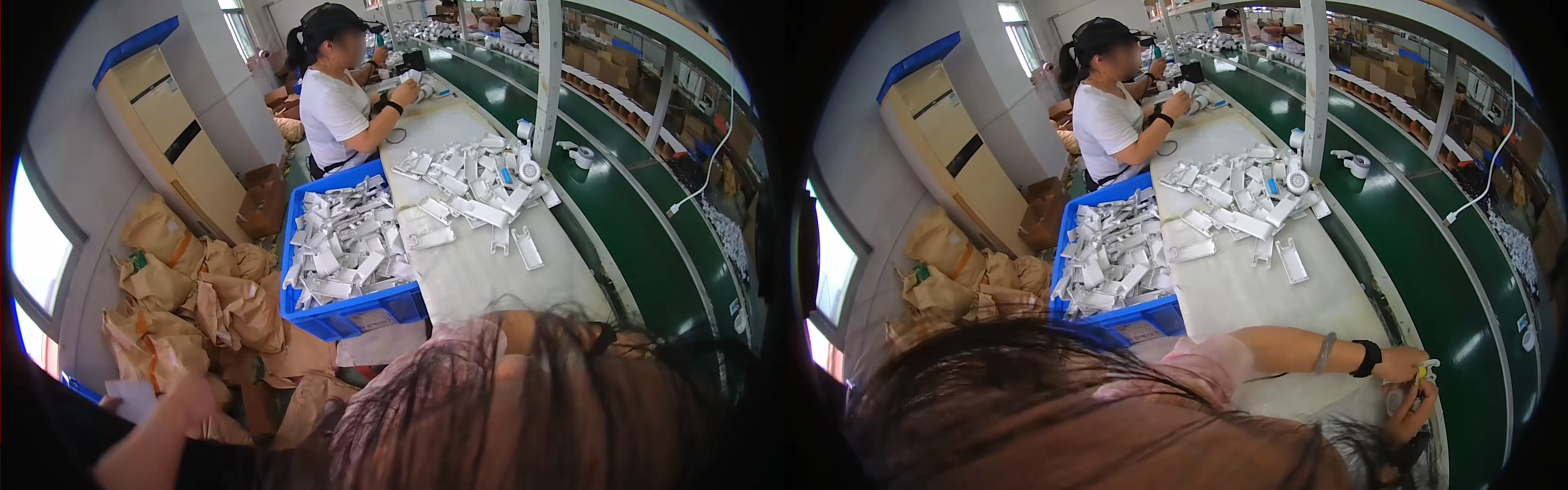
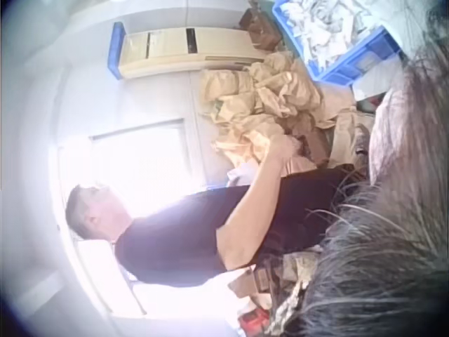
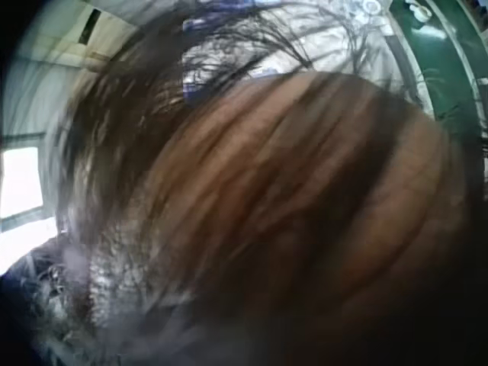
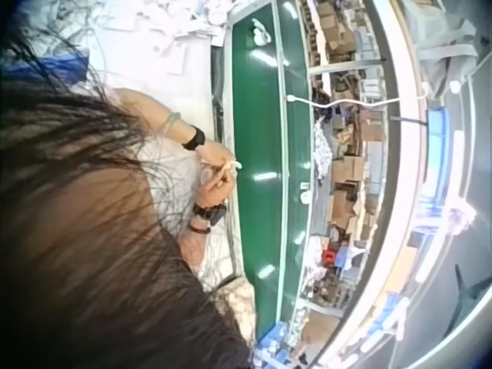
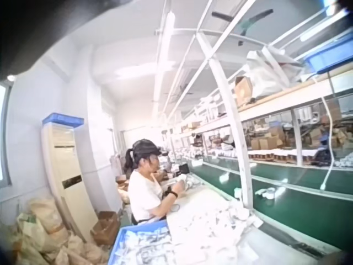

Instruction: The worker is assembling small plastic electronic components on a production line, applying stickers and parts.

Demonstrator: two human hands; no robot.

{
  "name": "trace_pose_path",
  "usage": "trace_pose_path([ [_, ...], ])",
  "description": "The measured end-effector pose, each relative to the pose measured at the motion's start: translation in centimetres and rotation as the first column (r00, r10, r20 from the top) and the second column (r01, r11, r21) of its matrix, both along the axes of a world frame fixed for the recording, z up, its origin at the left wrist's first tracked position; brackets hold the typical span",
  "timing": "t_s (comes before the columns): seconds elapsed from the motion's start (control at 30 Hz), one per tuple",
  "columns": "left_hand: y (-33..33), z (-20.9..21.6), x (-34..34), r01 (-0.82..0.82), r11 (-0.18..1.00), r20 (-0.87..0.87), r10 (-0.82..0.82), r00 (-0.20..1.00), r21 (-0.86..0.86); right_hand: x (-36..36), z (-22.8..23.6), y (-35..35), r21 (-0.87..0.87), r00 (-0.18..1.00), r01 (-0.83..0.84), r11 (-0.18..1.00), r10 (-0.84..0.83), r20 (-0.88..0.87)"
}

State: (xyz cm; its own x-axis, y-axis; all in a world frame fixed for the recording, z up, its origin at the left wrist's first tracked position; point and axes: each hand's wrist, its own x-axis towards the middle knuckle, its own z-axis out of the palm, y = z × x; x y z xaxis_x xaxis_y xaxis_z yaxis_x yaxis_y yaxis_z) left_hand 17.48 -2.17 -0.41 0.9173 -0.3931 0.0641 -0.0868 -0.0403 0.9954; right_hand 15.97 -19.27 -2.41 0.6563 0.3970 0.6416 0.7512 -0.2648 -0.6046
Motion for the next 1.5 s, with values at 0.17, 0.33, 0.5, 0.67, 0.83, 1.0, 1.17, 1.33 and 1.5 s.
trace_pose_path([
  [0.17, -0.9, -0.4, 0.0, -0.083, 0.996, -0.018, 0.084, 0.996, 0.040, 0.5, -0.9, -0.3, 0.017, 0.998, 0.014, 1.000, -0.015, 0.066],
  [0.33, 0.1, -0.4, 0.6, -0.170, 0.984, 0.118, 0.162, 0.980, 0.059, 0.7, 0.6, 2.0, -0.004, 0.999, 0.048, 0.999, -0.048, -0.023],
  [0.5, -1.1, 3.8, -2.3, -0.312, 0.949, 0.184, 0.299, 0.937, 0.049, 1.4, -0.6, 0.7, 0.185, 0.983, 0.099, 0.978, -0.067, -0.170],
  [0.67, -0.2, -0.6, -3.0, -0.319, 0.942, 0.130, 0.332, 0.934, -0.107, -0.5, -0.6, 1.3, 0.142, 0.996, 0.057, 0.988, -0.047, -0.074],
  [0.83, -2.8, -1.5, -5.1, -0.433, 0.851, -0.106, 0.421, 0.901, -0.299, -1.1, -1.6, -0.6, 0.130, 0.986, 0.166, 0.977, -0.165, -0.019],
  [1.0, -2.0, -1.3, -5.1, -0.396, 0.872, -0.031, 0.405, 0.914, -0.286, -0.5, -1.2, 0.5, 0.120, 0.992, 0.121, 0.985, -0.114, -0.062],
  [1.17, -0.4, -0.3, -5.6, -0.428, 0.840, -0.258, 0.356, 0.898, -0.332, -0.6, -0.6, 2.4, 0.097, 0.991, 0.114, 0.989, -0.107, -0.080],
  [1.33, 0.2, 0.2, -4.8, -0.337, 0.879, -0.344, 0.218, 0.913, -0.337, -0.8, -0.6, 2.0, 0.098, 0.983, 0.150, 0.984, -0.137, -0.126],
  [1.5, 1.8, 0.6, -4.6, -0.247, 0.866, -0.433, 0.039, 0.901, -0.435, -0.6, -0.6, 2.0, 0.085, 0.983, 0.136, 0.987, -0.123, -0.133],
])
